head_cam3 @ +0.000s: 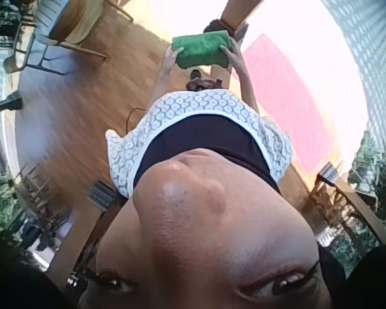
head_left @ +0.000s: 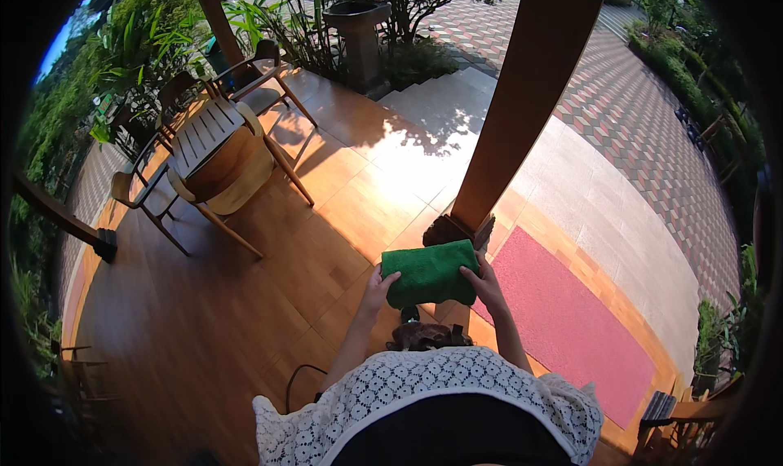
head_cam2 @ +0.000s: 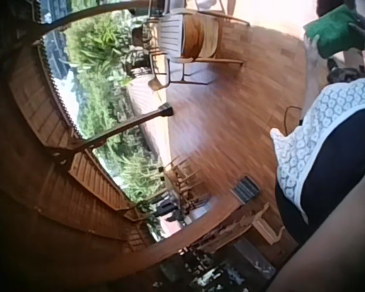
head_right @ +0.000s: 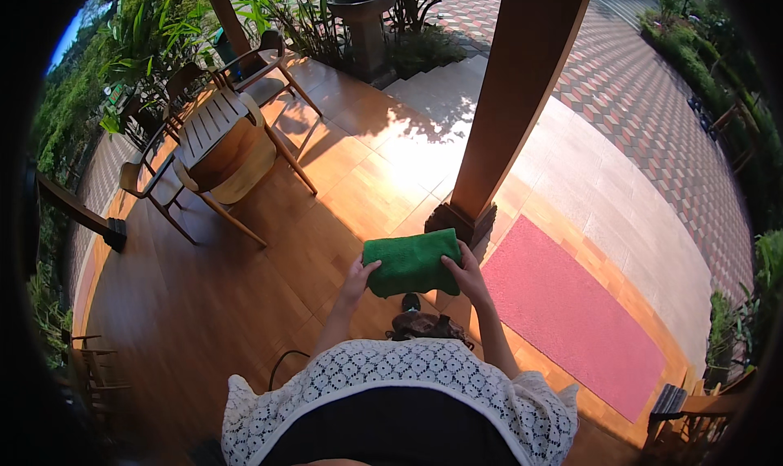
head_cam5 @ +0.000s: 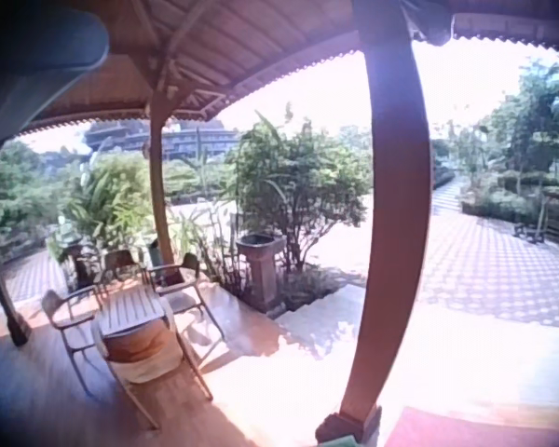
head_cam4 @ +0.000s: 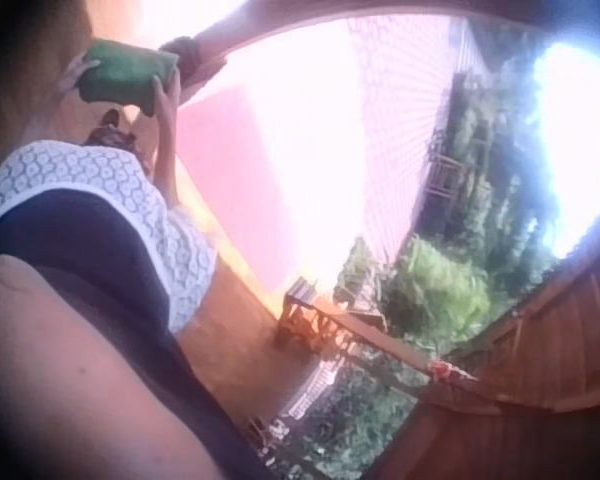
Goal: The person wipes a large wooden table with a green cloth, then rinses the cloth at an outdoor sink. Afterward, the person wipes a carved wooden chair, cleaning the seat, backrest, and legs.
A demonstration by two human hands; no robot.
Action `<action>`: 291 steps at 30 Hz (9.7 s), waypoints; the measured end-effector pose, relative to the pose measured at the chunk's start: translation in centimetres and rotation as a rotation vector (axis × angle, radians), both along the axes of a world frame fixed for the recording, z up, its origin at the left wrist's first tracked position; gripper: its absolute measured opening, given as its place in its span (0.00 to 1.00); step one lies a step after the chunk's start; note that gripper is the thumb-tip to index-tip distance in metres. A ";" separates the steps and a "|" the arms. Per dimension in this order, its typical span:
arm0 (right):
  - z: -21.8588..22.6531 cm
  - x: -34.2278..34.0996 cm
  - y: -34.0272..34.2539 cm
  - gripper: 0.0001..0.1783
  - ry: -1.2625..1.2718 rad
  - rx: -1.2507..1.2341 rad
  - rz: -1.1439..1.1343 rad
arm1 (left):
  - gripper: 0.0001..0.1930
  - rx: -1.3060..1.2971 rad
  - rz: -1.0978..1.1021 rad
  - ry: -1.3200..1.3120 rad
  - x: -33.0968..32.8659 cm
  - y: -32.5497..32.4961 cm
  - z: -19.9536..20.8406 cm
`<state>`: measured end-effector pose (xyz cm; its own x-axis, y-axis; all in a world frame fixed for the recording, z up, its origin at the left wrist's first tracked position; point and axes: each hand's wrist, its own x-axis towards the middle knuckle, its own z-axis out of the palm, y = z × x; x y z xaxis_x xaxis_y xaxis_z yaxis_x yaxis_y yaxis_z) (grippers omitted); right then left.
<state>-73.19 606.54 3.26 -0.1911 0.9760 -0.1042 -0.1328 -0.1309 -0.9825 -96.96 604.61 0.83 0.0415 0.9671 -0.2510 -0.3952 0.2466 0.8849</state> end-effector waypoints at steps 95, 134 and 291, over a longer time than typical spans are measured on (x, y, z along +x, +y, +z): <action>-6.0 -46.8 175.0 0.51 -0.642 0.106 -0.541 | 0.21 0.671 -1.395 0.724 -33.1 191.9 -4.0; -7.0 -46.1 176.2 0.18 0.568 -0.303 -0.516 | 0.32 0.170 -0.922 0.241 -36.5 188.9 -5.5; -9.0 -51.9 178.6 0.45 1.496 -0.125 -0.851 | 0.22 -0.550 -0.179 -0.870 -38.0 186.4 -5.3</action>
